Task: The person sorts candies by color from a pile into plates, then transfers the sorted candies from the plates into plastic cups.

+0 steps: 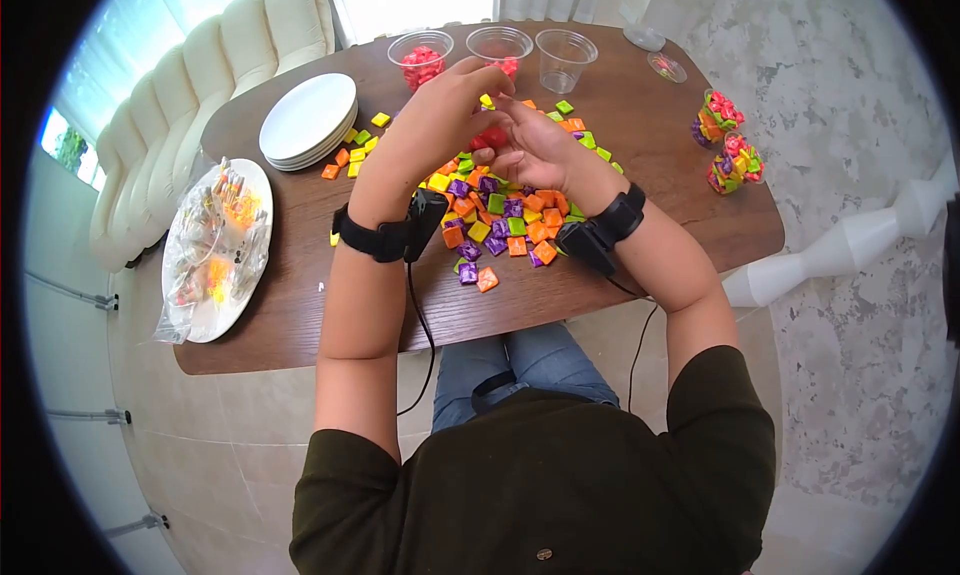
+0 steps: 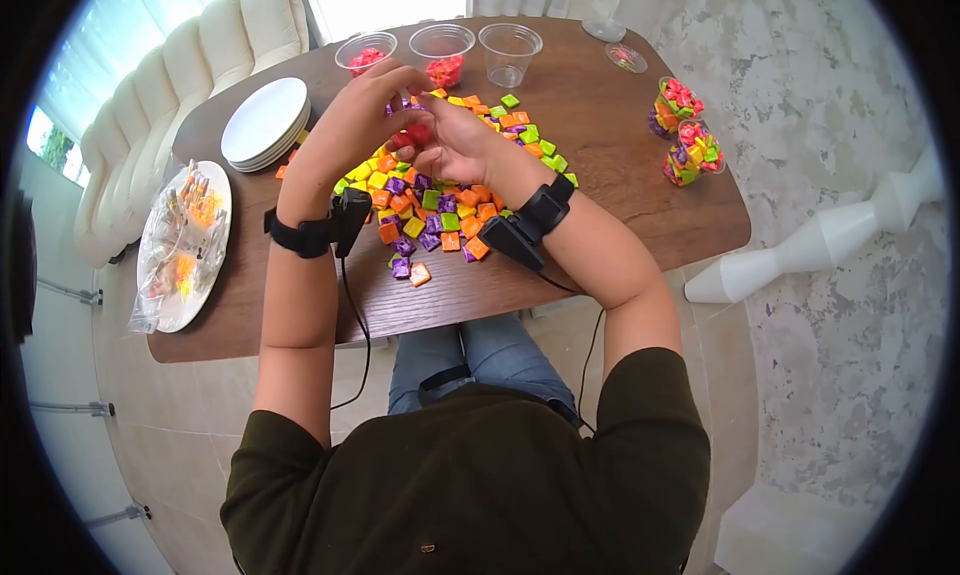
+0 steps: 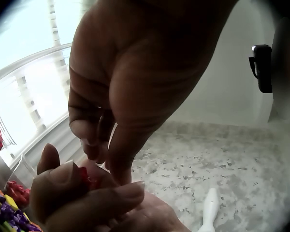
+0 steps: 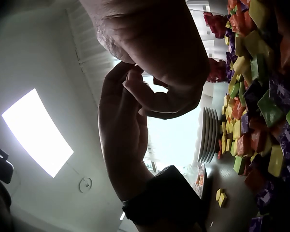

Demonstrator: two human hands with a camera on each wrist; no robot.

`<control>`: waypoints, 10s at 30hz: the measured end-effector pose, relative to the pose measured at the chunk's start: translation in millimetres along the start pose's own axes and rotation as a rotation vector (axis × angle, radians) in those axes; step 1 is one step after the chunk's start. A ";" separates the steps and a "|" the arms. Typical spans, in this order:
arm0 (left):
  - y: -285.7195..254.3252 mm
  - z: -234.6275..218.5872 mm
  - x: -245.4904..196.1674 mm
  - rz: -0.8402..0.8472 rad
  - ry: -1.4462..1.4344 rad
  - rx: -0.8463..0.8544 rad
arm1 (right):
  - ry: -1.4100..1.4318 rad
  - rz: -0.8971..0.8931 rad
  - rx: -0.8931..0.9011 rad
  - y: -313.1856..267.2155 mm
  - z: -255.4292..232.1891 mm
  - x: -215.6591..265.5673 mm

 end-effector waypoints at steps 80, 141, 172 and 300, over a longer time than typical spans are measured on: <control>-41.8 1.9 70.4 -0.440 -0.035 0.375 | -1.881 -0.021 -0.505 -5.7 -34.6 49.5; -175.7 -27.6 121.0 -0.908 0.389 0.576 | -2.177 -0.098 -0.450 142.9 36.7 33.6; -133.2 -39.8 74.9 -0.658 -0.609 0.045 | -2.075 -0.098 -0.262 127.8 54.0 41.5; -31.7 91.7 53.8 -1.140 -1.662 -0.921 | -1.983 -0.207 -0.695 -36.3 -61.5 72.9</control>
Point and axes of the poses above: each hand's wrist, its own y-axis towards the middle knuckle, its own z-axis out of the palm, x = y × z, the point moved 4 cm from there along y, towards the middle knuckle, and after that the axes turned 13 degrees about z, right-handed, at the moved point
